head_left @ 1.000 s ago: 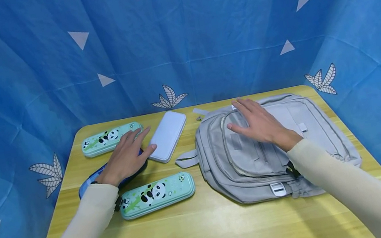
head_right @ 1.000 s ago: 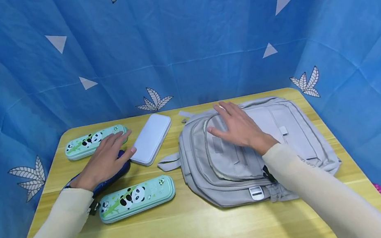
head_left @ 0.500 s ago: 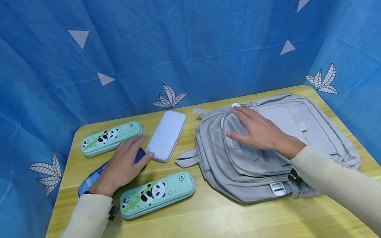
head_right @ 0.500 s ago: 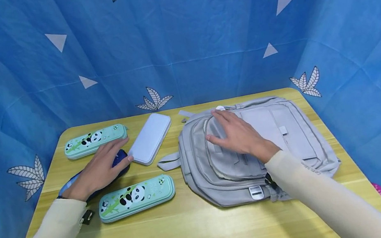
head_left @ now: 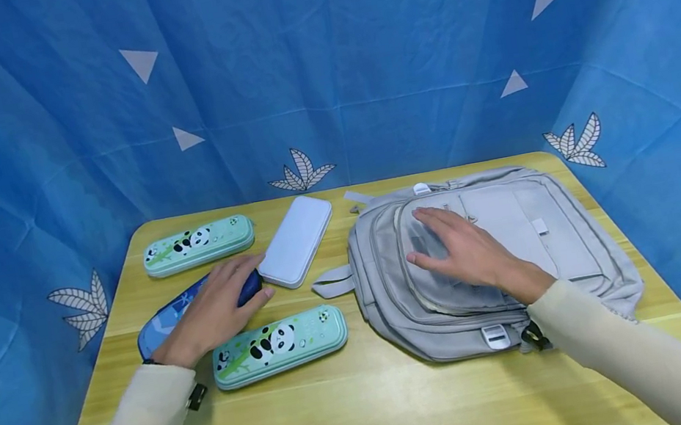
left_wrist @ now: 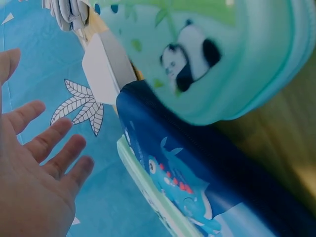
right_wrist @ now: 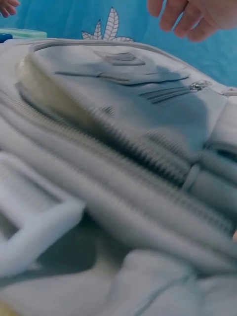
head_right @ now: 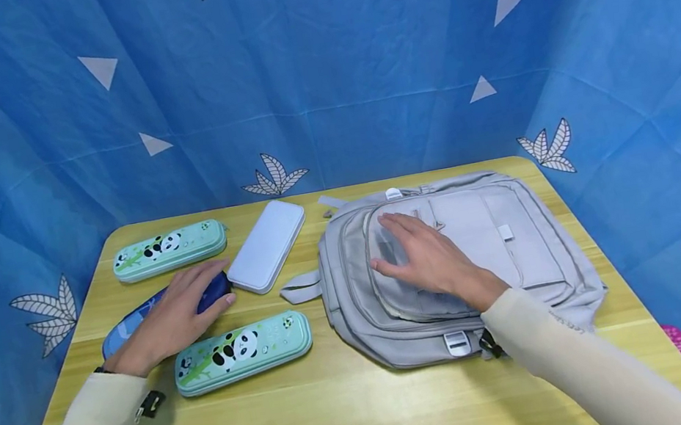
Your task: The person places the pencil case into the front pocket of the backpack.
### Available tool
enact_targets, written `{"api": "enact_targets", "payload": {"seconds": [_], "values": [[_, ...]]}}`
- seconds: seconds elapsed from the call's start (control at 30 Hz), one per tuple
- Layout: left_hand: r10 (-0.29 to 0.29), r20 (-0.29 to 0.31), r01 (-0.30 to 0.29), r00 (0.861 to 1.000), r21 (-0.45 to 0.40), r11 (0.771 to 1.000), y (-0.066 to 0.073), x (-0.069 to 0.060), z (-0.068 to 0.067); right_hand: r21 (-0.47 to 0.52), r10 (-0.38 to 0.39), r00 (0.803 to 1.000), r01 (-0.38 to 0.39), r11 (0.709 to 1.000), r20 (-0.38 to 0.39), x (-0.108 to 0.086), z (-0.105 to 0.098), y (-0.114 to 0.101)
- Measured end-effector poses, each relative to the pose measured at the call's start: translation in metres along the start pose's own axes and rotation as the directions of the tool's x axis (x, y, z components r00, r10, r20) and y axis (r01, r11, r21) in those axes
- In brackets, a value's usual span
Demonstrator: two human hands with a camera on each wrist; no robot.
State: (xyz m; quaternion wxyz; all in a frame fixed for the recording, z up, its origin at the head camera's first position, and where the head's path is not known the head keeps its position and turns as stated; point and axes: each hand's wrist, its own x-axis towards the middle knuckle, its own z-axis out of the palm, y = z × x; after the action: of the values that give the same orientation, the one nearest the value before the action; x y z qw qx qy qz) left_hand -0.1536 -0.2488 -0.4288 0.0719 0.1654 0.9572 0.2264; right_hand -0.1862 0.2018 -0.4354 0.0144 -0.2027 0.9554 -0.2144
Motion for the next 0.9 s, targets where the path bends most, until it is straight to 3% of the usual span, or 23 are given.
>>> {"api": "enact_targets", "payload": {"seconds": [0.37, 0.9], "values": [[-0.013, 0.017, 0.014, 1.0, -0.05, 0.999, -0.003, -0.017, 0.009, 0.027, -0.015, 0.999, 0.016, 1.0, -0.029, -0.014, 0.015, -0.006], [0.034, 0.036, -0.03, 0.999, -0.105, 0.994, -0.01, -0.039, 0.028, 0.023, -0.061, 0.995, 0.063, 0.998, -0.075, -0.025, 0.034, -0.011]]}}
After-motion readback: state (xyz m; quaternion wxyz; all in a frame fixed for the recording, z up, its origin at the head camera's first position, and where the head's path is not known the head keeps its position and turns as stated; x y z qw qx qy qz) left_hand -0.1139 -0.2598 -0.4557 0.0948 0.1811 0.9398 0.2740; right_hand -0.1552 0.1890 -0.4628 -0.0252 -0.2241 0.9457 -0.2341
